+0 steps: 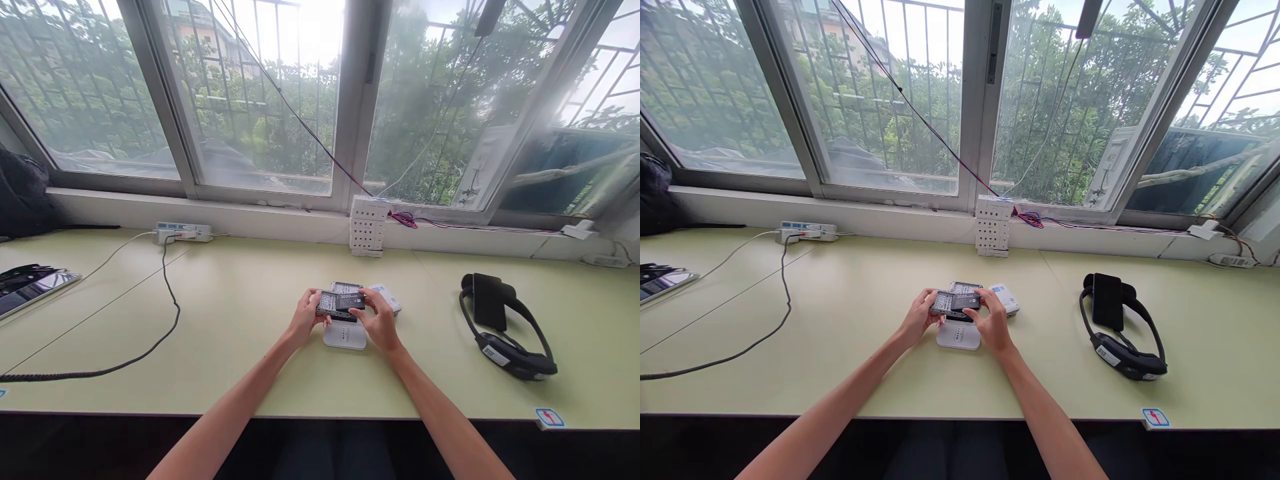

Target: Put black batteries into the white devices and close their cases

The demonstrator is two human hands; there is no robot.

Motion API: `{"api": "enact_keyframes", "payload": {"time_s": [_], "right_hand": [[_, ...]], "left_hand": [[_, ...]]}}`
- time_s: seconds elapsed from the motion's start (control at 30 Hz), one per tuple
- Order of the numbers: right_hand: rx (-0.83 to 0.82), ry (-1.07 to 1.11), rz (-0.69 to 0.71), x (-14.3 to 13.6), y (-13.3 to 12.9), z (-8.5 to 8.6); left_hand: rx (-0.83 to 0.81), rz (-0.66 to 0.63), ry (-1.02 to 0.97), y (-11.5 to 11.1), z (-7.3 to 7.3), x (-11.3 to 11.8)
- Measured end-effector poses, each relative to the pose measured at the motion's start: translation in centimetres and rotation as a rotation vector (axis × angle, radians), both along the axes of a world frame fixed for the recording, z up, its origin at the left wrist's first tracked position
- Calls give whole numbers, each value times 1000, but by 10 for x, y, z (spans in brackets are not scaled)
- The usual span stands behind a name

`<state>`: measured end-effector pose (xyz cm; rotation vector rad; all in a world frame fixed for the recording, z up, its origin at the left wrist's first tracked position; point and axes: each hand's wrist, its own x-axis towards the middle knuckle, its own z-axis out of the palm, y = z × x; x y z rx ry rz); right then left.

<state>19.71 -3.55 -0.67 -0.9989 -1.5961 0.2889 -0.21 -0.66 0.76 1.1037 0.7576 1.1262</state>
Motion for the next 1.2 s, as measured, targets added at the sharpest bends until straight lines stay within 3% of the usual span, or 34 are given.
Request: {"api": "enact_keyframes", "payload": {"time_s": [1.2], "right_hand": [[-14, 36, 55, -3, -3, 3]], "left_hand": [[14, -21, 47, -2, 0, 1]]}}
